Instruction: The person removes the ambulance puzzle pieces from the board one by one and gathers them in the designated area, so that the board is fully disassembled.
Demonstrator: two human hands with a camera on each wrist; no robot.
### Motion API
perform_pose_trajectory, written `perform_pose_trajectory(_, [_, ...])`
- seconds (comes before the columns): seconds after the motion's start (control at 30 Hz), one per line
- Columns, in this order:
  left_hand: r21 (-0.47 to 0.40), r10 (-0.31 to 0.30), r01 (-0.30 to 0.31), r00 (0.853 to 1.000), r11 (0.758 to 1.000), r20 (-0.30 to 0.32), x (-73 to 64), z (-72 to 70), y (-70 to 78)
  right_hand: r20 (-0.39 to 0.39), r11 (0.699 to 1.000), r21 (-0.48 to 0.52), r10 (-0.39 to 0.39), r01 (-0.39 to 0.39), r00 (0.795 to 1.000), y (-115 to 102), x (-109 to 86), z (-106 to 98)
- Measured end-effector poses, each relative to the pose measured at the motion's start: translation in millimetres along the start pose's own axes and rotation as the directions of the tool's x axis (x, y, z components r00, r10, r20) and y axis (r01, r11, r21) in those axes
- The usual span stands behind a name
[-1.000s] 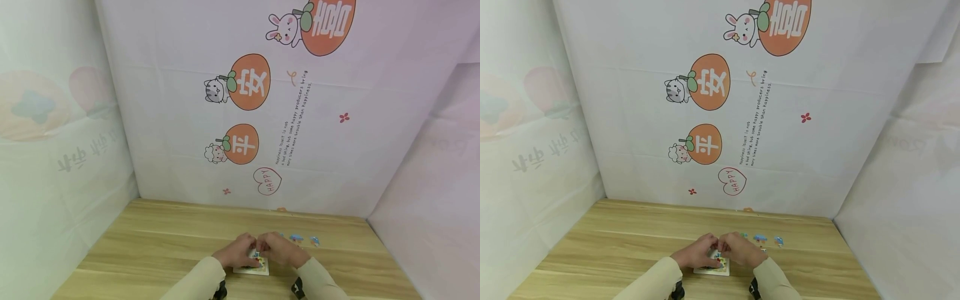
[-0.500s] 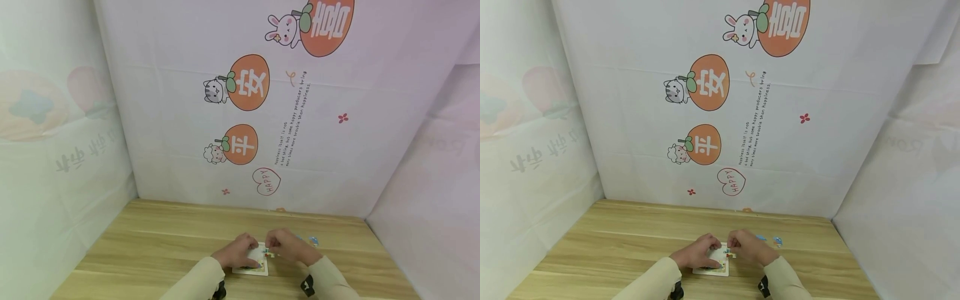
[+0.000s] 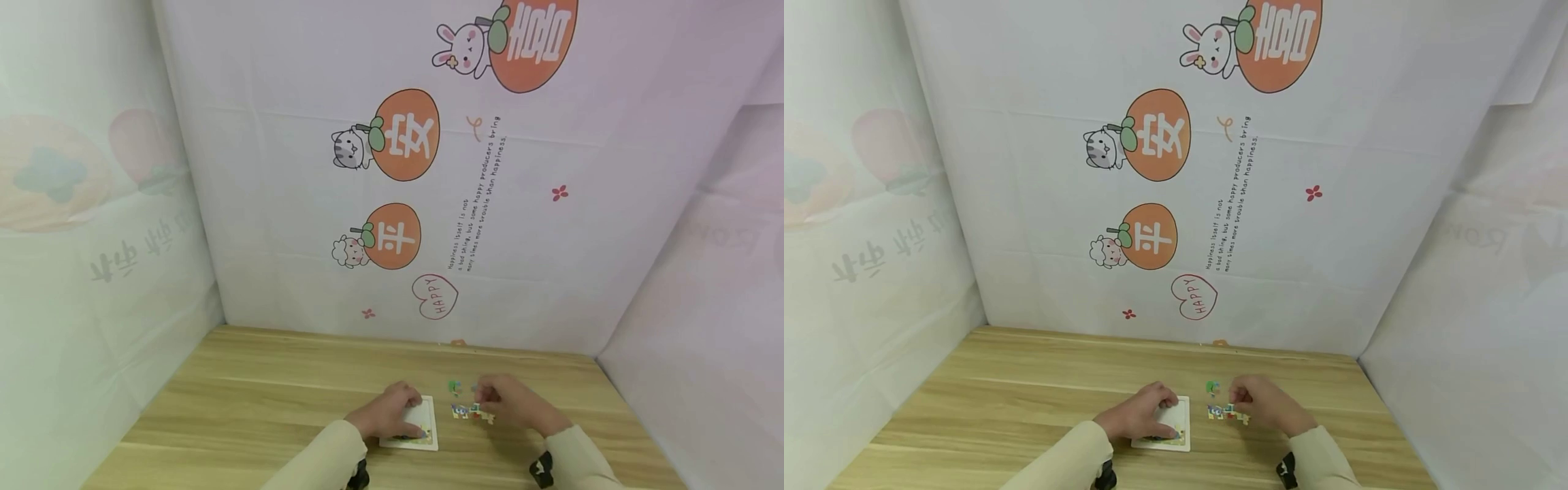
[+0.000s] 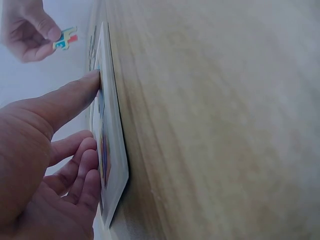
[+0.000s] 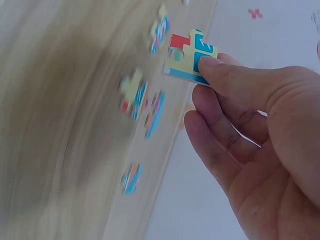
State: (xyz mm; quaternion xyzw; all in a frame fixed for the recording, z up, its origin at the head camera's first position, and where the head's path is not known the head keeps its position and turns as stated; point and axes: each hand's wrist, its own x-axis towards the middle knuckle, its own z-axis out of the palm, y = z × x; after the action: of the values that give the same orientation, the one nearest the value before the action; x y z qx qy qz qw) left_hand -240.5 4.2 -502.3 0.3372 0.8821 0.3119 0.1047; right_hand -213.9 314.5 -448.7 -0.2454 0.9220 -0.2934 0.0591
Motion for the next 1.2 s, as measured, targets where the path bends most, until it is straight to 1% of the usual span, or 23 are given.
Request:
perform_pose_trajectory(0.13, [-0.003, -0.003, 0.003, 1.0, 1.0, 0.0, -0.9, -0.9, 0.4, -0.031, 1.0, -0.003, 0.025, -0.026, 0.999, 16.5, -12.4, -12.6])
perform_pose_trajectory(0.33, [0.001, -0.004, 0.004, 1.0, 1.0, -0.006, -0.5, -0.2, -0.5, -0.102, 0.998, -0.023, 0.051, -0.053, 0.993, 40.6, -27.7, -29.5])
perform_pose_trajectory(0.47, [0.006, -0.005, 0.005, 1.0, 1.0, -0.007, -0.1, -0.1, -0.9, -0.14, 0.994, 0.007, 0.109, -0.109, 0.984, 53.2, -35.9, -34.9])
perform_pose_trajectory(0.6, [0.003, -0.002, 0.002, 1.0, 1.0, -0.003, 0.0, 0.2, -1.7, -0.146, 0.989, 0.048, 0.146, -0.14, 0.979, 64.3, -43.6, -33.3])
perform_pose_trajectory(0.77, [0.007, 0.007, -0.007, 1.0, 1.0, -0.001, 0.6, 1.1, -2.8, -0.126, 0.992, 0.095, 0.09, -0.079, 0.988, 75.9, -48.3, -24.7])
perform_pose_trajectory(0.87, [0.018, 0.008, -0.008, 1.0, 1.0, -0.003, 1.3, 1.6, -3.1, -0.111, 0.994, 0.093, 0.065, -0.054, 0.992, 82.4, -47.8, -19.8])
perform_pose_trajectory(1.0, [0.027, 0.006, -0.006, 1.0, 1.0, -0.002, 2.0, 2.3, -3.0, -0.099, 0.994, 0.084, 0.077, -0.068, 0.992, 88.6, -46.0, -16.6])
perform_pose_trajectory(1.2, [0.029, 0.004, -0.004, 1.0, 1.0, -0.001, 2.3, 2.9, -3.5, -0.084, 0.992, 0.079, 0.103, -0.097, 0.991, 90.5, -42.4, -15.9])
